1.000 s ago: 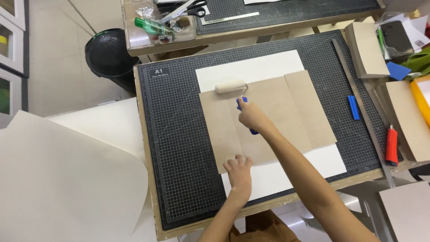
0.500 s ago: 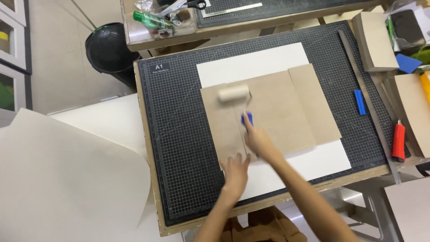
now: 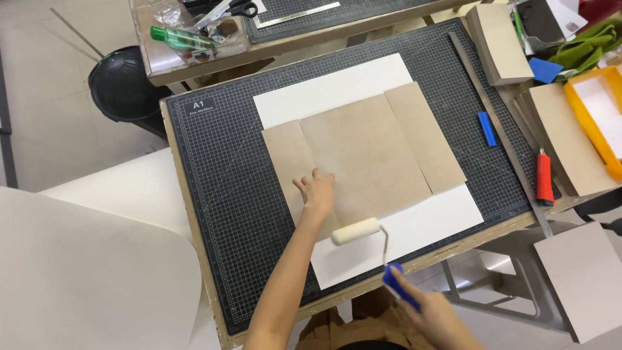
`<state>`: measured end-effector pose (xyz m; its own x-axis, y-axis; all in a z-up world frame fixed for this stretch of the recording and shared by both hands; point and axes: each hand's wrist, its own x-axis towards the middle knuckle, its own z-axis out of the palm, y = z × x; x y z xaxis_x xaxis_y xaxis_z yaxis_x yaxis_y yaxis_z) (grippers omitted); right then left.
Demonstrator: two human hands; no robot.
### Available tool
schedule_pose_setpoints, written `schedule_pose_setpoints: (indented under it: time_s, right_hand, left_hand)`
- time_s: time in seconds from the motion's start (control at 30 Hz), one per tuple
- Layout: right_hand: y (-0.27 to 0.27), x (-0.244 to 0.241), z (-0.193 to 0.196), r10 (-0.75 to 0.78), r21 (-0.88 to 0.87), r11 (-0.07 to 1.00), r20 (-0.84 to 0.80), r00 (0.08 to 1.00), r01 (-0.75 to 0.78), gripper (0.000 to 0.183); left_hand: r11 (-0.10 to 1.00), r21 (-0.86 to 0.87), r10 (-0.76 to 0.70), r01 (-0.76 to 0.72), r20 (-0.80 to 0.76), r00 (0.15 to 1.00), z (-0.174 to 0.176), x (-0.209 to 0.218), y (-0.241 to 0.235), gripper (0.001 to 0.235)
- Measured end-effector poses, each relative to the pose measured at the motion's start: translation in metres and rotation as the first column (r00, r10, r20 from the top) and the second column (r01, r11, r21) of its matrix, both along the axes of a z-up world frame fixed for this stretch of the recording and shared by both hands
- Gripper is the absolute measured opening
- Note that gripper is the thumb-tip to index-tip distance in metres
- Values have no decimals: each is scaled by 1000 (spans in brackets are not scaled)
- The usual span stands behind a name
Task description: Applying glue to cardboard with a roller and smoothing a paper sheet over it to create a bonded assembly.
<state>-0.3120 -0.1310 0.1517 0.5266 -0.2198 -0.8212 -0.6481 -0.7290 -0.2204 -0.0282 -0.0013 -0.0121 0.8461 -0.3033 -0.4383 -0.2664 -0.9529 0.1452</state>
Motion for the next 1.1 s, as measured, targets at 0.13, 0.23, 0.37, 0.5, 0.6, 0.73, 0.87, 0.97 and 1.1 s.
schedule_pose_setpoints:
  time_s: [0.13,0.23,0.37,0.5,0.6,0.73,0.87,0.97,1.1]
  right_hand:
    - [-49,13,10,42,-132,991,99,994,-28,70]
    - [-50,58,15,133,-177,976,2,991,-130,68]
    - [-31,162,-15,273,-178,956,247,930,-234,67]
    - [-33,290,-92,320,-232,945,527,787,-229,61]
    - [-24,278,-74,250,-156,968,558,791,-196,62]
    - [-33,126,-25,250,-120,968,414,875,-220,68]
    - [-67,39,-9,210,-152,971,159,965,-187,65]
    - [-73,63,31,199,-205,961,61,978,-183,62]
    - [-100,121,-8,296,-255,931,105,949,-262,61]
  left_hand:
    - [1000,-27,3,-1,56,998,5,-5,4,43]
    - [999,-41,2,-2,11,1000,25,-8,8,44]
    - [999,-6,51,-52,-68,996,46,-15,5,53]
    - [995,51,87,-86,-19,996,9,-19,-12,67]
    - [995,27,99,-98,-59,993,58,-27,-10,78]
    - [995,40,93,-90,-58,994,53,-27,-14,73]
    - [990,95,106,-100,-55,993,59,-27,-22,76]
    - [989,111,106,-101,-40,994,39,-24,-23,78]
    - [988,97,118,-117,-4,993,30,-27,-24,74]
